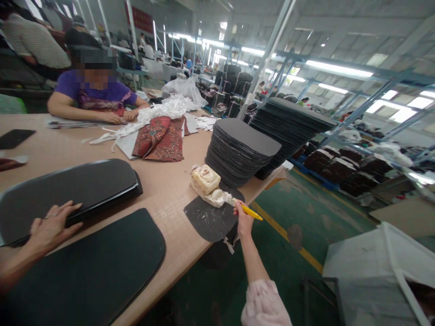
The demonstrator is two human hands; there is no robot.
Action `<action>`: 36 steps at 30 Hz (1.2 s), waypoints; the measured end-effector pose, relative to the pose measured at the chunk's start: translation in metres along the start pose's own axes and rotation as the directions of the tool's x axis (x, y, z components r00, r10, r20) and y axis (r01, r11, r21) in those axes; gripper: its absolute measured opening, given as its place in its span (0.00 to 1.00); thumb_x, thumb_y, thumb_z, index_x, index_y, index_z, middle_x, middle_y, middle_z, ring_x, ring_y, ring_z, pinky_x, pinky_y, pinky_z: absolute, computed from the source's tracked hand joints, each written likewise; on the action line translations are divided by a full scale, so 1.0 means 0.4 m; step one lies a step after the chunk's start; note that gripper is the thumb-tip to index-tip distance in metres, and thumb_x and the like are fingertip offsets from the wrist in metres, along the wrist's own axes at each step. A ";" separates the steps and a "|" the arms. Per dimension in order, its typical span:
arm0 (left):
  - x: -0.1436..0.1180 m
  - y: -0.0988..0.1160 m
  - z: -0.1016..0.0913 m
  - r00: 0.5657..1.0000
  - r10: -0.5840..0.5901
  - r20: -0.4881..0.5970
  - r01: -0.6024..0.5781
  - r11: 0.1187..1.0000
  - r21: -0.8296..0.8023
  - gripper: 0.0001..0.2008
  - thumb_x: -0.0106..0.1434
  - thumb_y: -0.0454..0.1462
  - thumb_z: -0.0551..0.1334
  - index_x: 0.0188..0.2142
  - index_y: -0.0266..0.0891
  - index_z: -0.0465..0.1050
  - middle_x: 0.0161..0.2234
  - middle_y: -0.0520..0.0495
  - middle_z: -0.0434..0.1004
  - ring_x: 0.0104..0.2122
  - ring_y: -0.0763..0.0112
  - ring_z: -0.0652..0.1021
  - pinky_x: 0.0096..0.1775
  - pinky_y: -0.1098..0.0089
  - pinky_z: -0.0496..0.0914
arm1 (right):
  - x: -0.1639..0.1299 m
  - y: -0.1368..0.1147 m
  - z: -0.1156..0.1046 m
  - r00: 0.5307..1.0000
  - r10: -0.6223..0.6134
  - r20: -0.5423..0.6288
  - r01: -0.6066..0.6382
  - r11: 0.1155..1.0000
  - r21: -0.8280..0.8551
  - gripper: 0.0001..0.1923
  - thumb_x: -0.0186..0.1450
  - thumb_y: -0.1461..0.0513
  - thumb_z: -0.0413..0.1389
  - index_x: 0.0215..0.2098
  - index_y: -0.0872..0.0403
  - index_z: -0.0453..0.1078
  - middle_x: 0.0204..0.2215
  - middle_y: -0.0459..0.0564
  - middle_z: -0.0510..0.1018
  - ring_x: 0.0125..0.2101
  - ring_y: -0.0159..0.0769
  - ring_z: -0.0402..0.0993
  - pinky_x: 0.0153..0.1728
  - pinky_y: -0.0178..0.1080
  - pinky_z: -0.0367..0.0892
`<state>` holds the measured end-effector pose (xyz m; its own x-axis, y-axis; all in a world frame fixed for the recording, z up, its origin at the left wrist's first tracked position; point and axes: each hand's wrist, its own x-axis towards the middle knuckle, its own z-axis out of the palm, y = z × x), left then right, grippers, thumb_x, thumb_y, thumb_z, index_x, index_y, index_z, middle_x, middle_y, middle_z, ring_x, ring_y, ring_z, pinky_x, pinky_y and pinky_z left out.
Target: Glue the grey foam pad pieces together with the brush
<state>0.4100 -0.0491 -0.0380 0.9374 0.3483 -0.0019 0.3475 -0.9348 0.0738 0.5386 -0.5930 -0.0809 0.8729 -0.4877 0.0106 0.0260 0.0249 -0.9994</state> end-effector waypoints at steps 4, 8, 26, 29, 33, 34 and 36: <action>0.005 -0.011 0.012 1.000 0.006 -0.016 -0.006 1.000 0.016 0.23 0.65 0.41 0.45 0.56 0.34 0.58 0.61 0.35 0.52 0.60 0.47 0.53 0.51 0.42 0.55 | 0.000 0.051 0.022 0.996 0.055 -0.074 -0.049 0.995 0.088 0.20 0.49 0.53 0.61 0.33 0.60 0.72 0.16 0.41 0.70 0.16 0.25 0.64 0.18 0.30 0.62; 0.002 -0.003 0.004 1.000 -0.009 0.015 0.009 1.000 0.015 0.23 0.65 0.41 0.45 0.57 0.34 0.57 0.61 0.36 0.51 0.60 0.47 0.52 0.52 0.44 0.55 | -0.004 0.067 0.005 0.989 0.072 -0.127 -0.056 0.990 0.130 0.16 0.47 0.56 0.62 0.29 0.59 0.70 0.13 0.39 0.68 0.14 0.23 0.60 0.14 0.28 0.57; -0.007 0.002 0.000 1.000 -0.001 -0.004 0.000 1.000 -0.018 0.21 0.65 0.39 0.47 0.56 0.34 0.57 0.61 0.36 0.52 0.60 0.48 0.52 0.52 0.41 0.53 | 0.016 0.055 -0.017 0.963 0.248 0.105 -0.269 0.891 0.365 0.21 0.58 0.47 0.55 0.21 0.52 0.58 0.13 0.35 0.58 0.13 0.22 0.58 0.30 0.35 0.75; -0.007 -0.006 0.004 1.000 0.004 -0.008 -0.005 1.000 -0.015 0.21 0.66 0.39 0.46 0.56 0.34 0.57 0.61 0.36 0.51 0.60 0.47 0.52 0.52 0.40 0.54 | 0.020 0.056 0.003 0.958 0.257 0.124 -0.285 0.882 0.375 0.22 0.58 0.46 0.55 0.20 0.52 0.56 0.13 0.35 0.58 0.13 0.22 0.57 0.28 0.34 0.75; -0.011 -0.001 0.001 1.000 -0.003 0.007 0.003 1.000 -0.026 0.21 0.66 0.39 0.47 0.57 0.34 0.56 0.61 0.35 0.50 0.60 0.46 0.52 0.52 0.40 0.53 | 0.007 0.047 0.010 0.950 0.291 0.115 -0.313 0.866 0.389 0.23 0.57 0.46 0.57 0.19 0.52 0.54 0.12 0.36 0.60 0.11 0.20 0.55 0.21 0.31 0.72; -0.013 0.001 0.000 1.000 -0.007 0.010 0.008 1.000 -0.022 0.21 0.66 0.39 0.47 0.57 0.34 0.56 0.62 0.36 0.50 0.60 0.47 0.52 0.52 0.40 0.53 | 0.001 0.039 0.011 0.947 0.298 0.120 -0.321 0.860 0.397 0.24 0.57 0.46 0.57 0.19 0.52 0.54 0.12 0.35 0.59 0.11 0.20 0.53 0.20 0.30 0.71; -0.016 0.006 0.003 1.000 -0.025 0.004 0.025 1.000 -0.006 0.20 0.67 0.38 0.45 0.56 0.36 0.55 0.62 0.39 0.51 0.61 0.51 0.51 0.53 0.42 0.53 | -0.012 0.018 0.027 0.941 0.302 0.152 -0.338 0.844 0.417 0.24 0.56 0.45 0.57 0.19 0.52 0.54 0.10 0.34 0.56 0.10 0.18 0.50 0.21 0.29 0.71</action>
<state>0.4049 -0.0536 -0.0389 0.9287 0.3709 -0.0074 0.3703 -0.9255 0.0795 0.5398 -0.5812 -0.0877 0.9034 -0.3188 -0.2869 -0.0703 0.5498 -0.8324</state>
